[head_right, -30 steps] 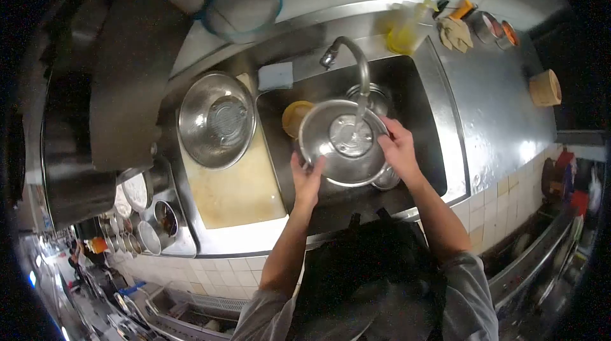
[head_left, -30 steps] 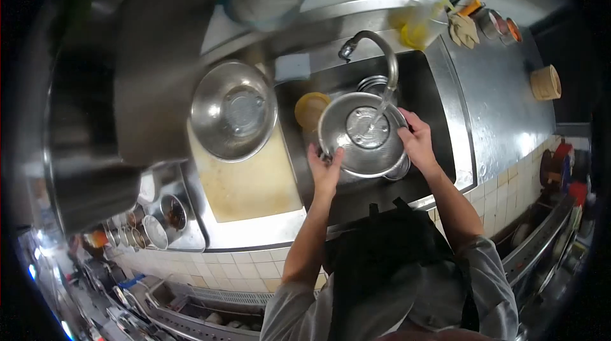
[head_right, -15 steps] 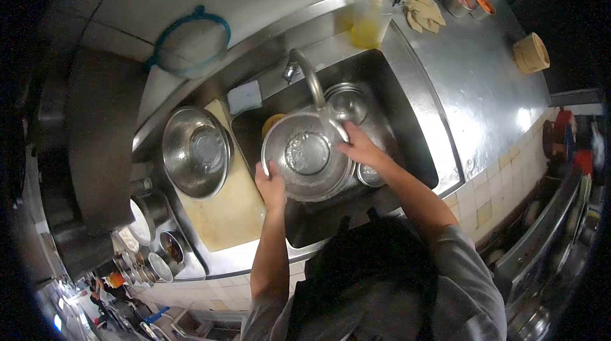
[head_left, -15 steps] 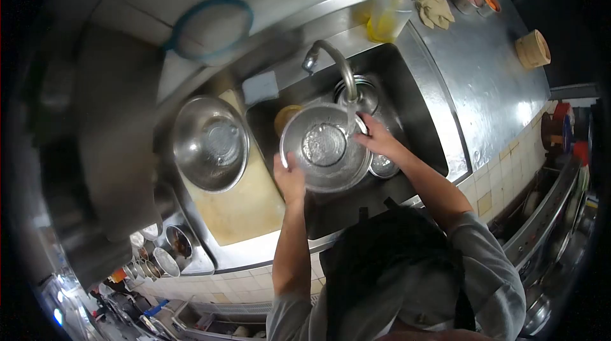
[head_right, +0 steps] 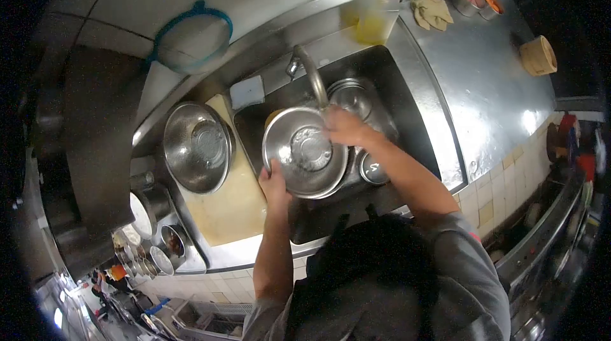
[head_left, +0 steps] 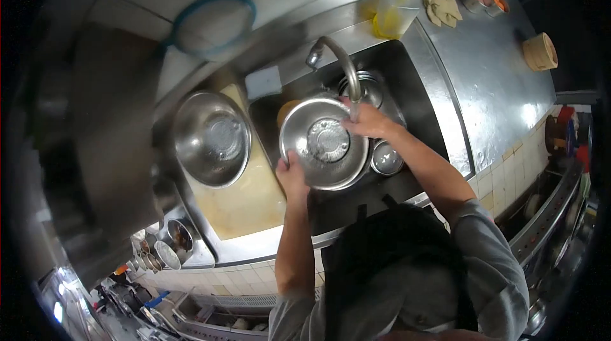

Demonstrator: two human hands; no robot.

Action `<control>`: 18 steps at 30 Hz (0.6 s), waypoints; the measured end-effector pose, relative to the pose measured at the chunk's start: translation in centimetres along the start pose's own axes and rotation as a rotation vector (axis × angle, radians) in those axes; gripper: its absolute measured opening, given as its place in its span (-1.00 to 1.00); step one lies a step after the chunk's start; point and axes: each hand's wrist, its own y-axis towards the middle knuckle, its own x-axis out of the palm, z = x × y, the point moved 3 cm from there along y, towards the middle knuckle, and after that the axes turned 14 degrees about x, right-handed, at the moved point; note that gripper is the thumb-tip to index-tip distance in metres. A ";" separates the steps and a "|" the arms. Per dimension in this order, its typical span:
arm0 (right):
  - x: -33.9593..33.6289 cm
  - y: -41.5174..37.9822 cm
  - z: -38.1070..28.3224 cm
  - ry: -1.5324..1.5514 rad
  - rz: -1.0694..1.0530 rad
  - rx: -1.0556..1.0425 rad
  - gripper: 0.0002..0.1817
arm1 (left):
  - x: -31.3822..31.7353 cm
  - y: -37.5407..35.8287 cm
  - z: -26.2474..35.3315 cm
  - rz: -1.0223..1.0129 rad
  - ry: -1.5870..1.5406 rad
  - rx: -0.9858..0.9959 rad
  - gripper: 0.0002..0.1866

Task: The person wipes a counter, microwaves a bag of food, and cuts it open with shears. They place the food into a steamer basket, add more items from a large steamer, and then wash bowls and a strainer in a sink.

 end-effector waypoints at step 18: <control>-1.5 -13.3 14.1 1.588 0.094 0.489 -0.65 | 20.0 1.6 9.6 -0.846 0.110 0.117 -0.22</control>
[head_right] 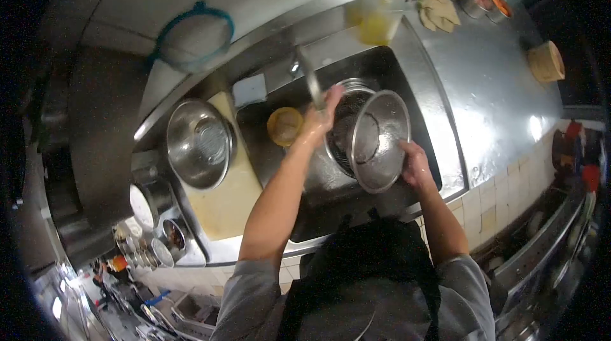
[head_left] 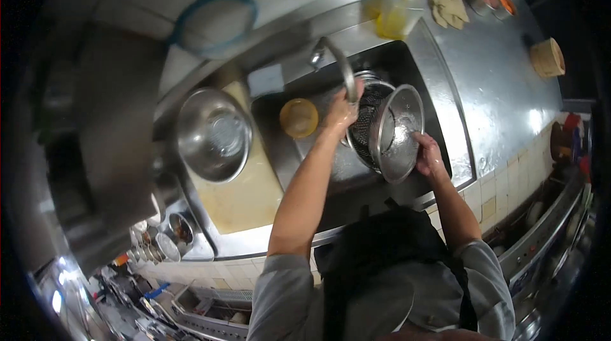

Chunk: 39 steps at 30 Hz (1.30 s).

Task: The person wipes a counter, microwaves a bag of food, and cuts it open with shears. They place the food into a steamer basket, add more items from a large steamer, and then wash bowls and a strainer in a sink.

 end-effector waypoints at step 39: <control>8.8 -14.9 -0.7 -0.643 -0.036 -0.775 -0.58 | -5.7 -26.6 5.5 0.801 0.145 0.406 -0.59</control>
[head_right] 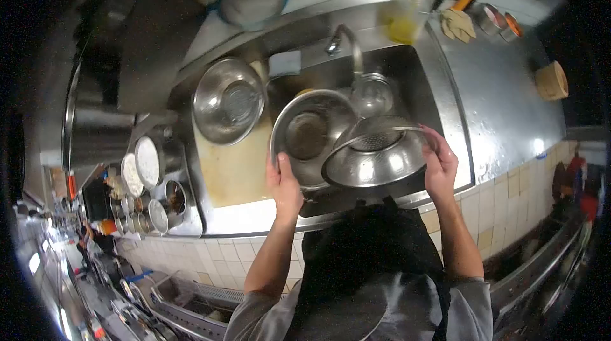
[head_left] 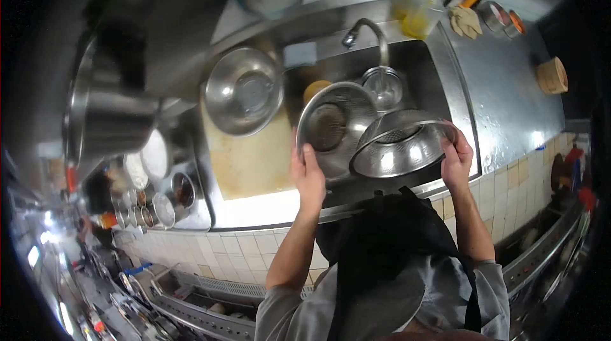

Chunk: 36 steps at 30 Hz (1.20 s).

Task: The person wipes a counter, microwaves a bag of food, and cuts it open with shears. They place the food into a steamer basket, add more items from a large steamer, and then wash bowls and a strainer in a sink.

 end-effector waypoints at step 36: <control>-4.1 1.7 16.8 0.117 0.112 0.772 -0.61 | 4.3 8.8 -2.7 -0.498 0.212 0.011 -0.62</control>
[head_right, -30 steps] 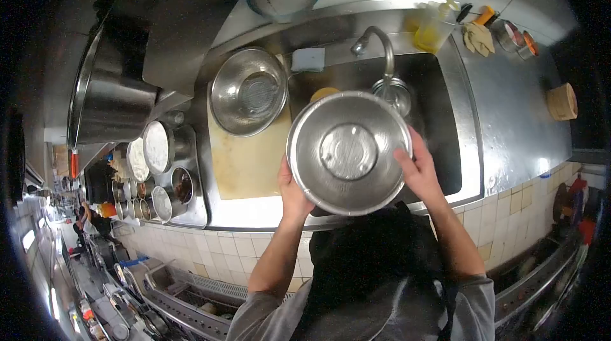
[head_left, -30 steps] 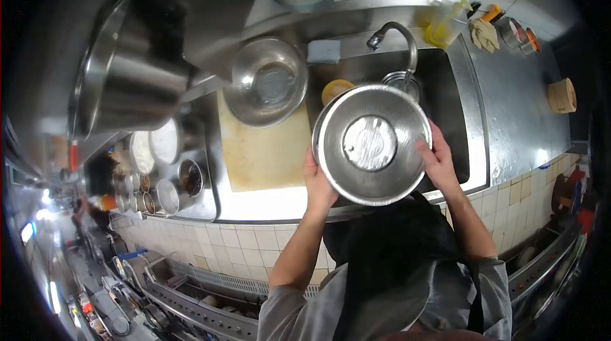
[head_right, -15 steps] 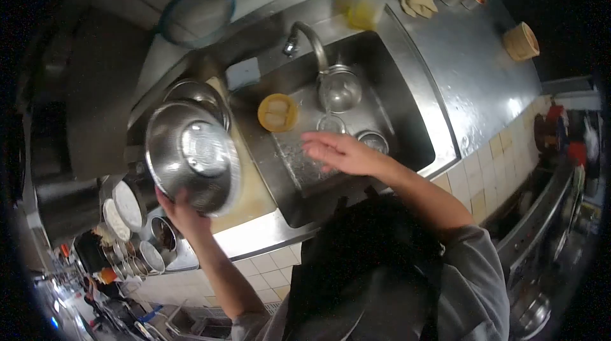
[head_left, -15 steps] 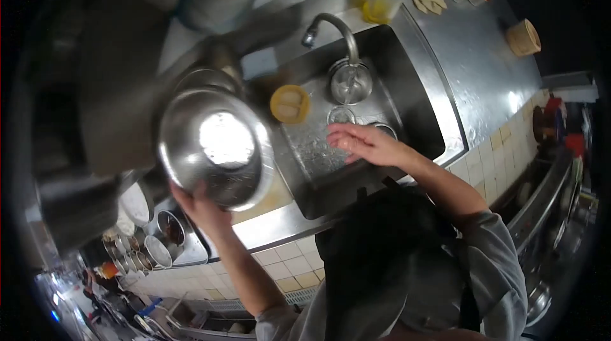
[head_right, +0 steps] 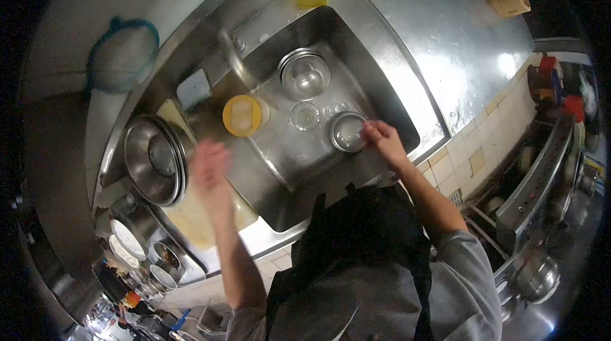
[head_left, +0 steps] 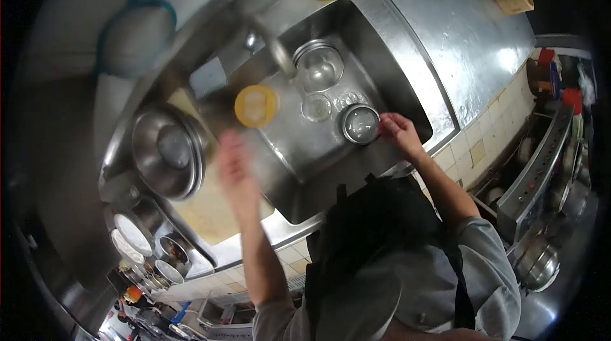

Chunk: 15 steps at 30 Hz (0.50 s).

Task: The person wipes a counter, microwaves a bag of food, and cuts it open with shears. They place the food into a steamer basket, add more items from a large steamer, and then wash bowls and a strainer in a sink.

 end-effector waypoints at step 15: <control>-2.7 2.0 -3.9 -0.616 0.011 -0.094 -0.71 | 27.0 13.7 -22.5 -0.274 0.279 -0.165 -0.14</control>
